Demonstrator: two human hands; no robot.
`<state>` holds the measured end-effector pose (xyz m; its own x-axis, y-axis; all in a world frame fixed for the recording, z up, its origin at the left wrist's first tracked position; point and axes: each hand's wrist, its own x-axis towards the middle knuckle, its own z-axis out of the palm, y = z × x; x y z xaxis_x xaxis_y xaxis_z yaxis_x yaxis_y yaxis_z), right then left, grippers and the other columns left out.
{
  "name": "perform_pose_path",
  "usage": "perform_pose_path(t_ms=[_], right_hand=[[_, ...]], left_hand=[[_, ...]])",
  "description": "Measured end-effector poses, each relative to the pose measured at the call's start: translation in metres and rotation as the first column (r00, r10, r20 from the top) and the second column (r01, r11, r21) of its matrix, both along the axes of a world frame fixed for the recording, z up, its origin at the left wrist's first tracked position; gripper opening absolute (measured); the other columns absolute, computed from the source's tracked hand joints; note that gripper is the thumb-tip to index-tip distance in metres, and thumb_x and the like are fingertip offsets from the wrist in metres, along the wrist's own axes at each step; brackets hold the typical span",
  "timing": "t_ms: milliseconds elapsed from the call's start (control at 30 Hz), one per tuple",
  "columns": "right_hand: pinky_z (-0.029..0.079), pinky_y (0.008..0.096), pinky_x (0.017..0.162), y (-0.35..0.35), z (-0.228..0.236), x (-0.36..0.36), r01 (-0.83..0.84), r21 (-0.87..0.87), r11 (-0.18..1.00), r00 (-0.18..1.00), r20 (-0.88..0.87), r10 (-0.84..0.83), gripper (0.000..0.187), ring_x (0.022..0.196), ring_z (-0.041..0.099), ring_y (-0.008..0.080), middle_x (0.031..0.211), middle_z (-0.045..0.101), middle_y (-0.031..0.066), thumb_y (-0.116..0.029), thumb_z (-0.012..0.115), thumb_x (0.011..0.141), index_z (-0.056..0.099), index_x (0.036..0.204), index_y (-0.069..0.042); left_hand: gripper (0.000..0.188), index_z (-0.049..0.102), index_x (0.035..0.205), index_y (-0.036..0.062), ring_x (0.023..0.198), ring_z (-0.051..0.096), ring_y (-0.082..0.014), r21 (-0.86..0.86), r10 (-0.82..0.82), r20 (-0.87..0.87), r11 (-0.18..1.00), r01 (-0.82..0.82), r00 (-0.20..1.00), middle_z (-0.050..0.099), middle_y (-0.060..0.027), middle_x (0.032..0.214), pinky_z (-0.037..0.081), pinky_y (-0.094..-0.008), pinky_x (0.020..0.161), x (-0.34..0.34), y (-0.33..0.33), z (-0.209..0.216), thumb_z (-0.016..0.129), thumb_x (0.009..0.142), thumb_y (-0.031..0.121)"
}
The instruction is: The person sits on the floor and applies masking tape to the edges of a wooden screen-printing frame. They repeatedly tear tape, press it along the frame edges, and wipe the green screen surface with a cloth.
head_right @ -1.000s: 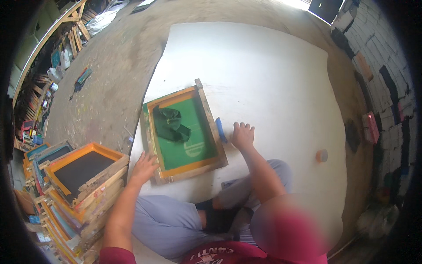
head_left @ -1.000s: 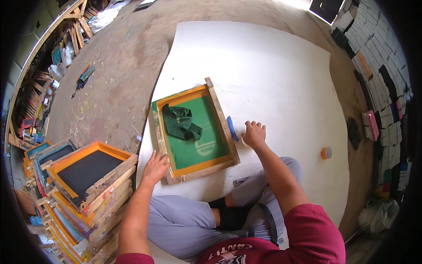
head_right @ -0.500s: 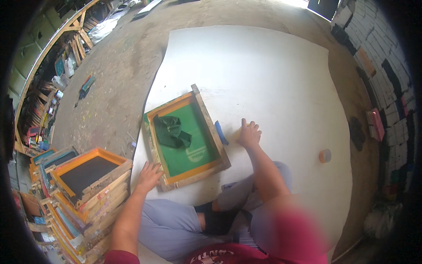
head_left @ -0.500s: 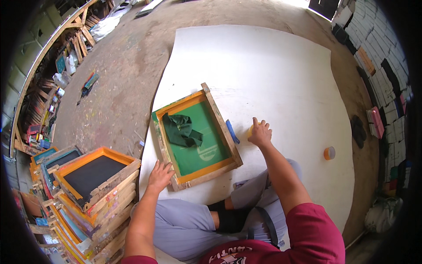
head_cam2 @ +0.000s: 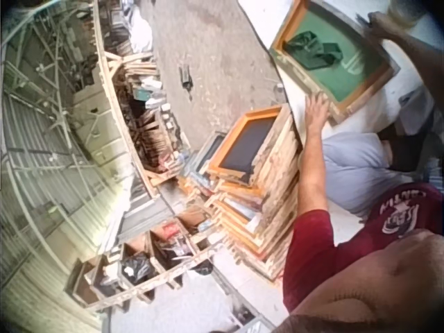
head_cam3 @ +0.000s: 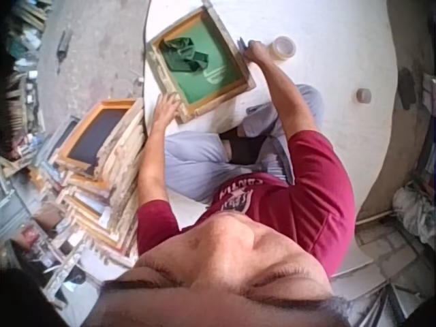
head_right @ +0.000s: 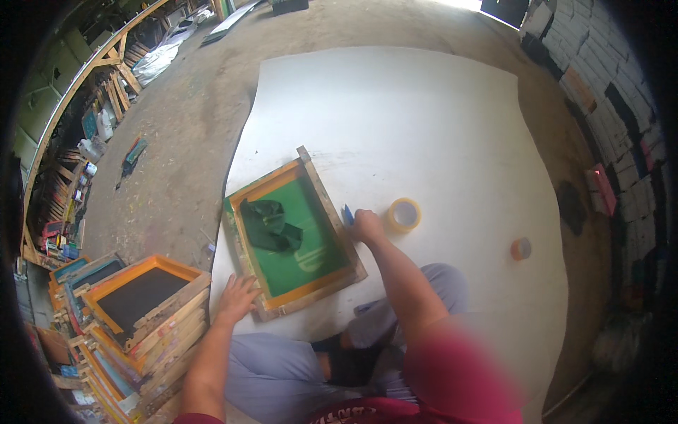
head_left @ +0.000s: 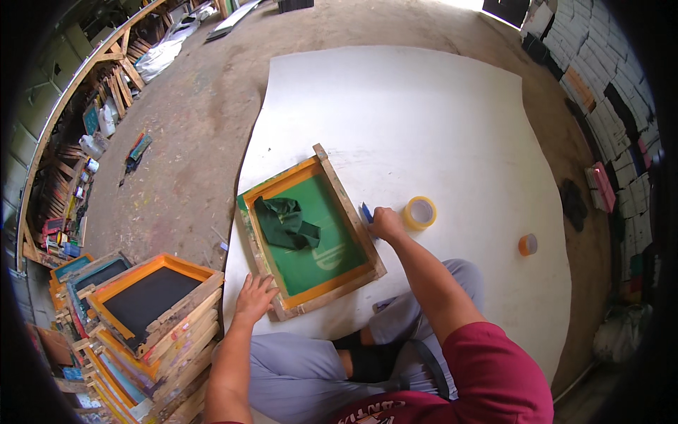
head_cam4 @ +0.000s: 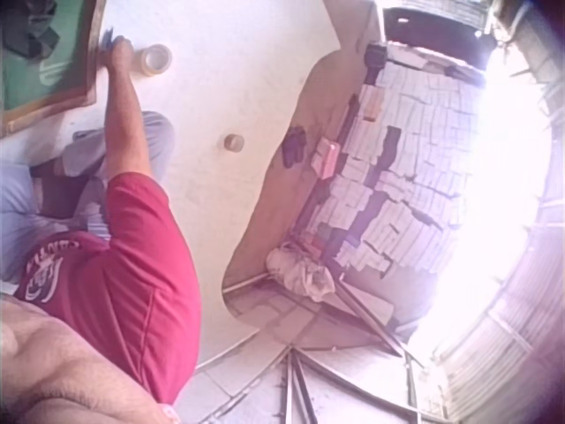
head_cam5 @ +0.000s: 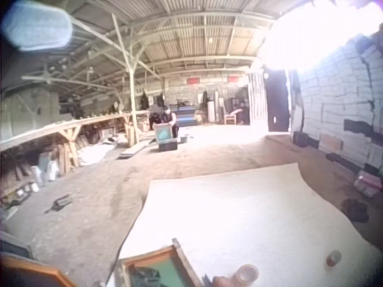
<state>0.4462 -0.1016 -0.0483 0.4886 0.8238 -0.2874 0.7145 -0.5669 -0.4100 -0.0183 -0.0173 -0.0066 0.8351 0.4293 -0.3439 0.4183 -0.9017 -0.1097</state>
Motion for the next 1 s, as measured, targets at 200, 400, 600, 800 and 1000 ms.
perform_pose_path(t_ms=[200,400,600,800,1000], right_hand=[[0.060,0.0532,0.080,-0.025,-0.007,0.052,0.112,0.194,0.975,0.933,0.318,-0.171,0.029,0.093,0.075,0.0438,0.098,0.075,0.0235,-0.024,0.074,0.088,0.069,0.104,0.000],[0.060,0.0522,0.083,-0.034,0.026,0.050,0.030,0.271,0.962,0.947,0.300,-0.115,0.039,0.096,0.074,0.0425,0.108,0.073,0.0232,-0.030,0.078,0.089,0.065,0.111,0.000],[0.059,0.0501,0.089,-0.060,0.026,0.023,-0.012,0.067,0.998,0.978,0.207,-0.002,0.046,0.108,0.071,0.0390,0.115,0.070,0.0204,-0.031,0.084,0.083,0.068,0.113,0.000],[0.060,0.0468,0.083,-0.042,0.014,0.013,-0.058,0.059,0.997,0.914,0.404,0.030,0.015,0.103,0.072,0.0348,0.111,0.069,0.0166,-0.013,0.067,0.092,0.071,0.103,-0.004],[0.063,0.0482,0.078,-0.011,0.010,-0.018,-0.165,0.101,0.981,0.960,0.246,0.136,0.017,0.100,0.074,0.0365,0.115,0.067,0.0171,-0.012,0.064,0.093,0.071,0.105,-0.002]], left_hand=[[0.060,0.070,0.137,0.0292,0.144,0.046,-0.0308,0.031,-0.104,-0.005,0.994,0.104,0.995,0.056,-0.0041,0.154,0.021,-0.0619,0.130,0.011,0.001,0.011,0.083,0.082,0.047],[0.065,0.072,0.132,0.0247,0.136,0.053,-0.0317,-0.007,-0.176,-0.001,0.984,0.176,0.984,0.064,-0.0083,0.133,0.020,-0.0658,0.128,0.086,-0.064,0.004,0.082,0.078,0.059],[0.064,0.074,0.123,0.0194,0.131,0.056,-0.0311,-0.062,-0.127,0.188,0.988,0.141,0.974,0.066,-0.0085,0.126,0.025,-0.0608,0.128,0.108,-0.076,-0.001,0.085,0.074,0.058],[0.056,0.074,0.120,0.0153,0.129,0.058,-0.0296,-0.021,-0.159,0.269,0.985,0.170,0.950,0.067,-0.0077,0.123,0.030,-0.0558,0.127,0.090,-0.041,-0.026,0.086,0.077,0.049],[0.053,0.074,0.117,0.0151,0.121,0.062,-0.0289,-0.072,-0.152,0.178,0.983,0.167,0.972,0.068,-0.0068,0.112,0.031,-0.0597,0.125,0.051,-0.048,0.005,0.082,0.080,0.052]])
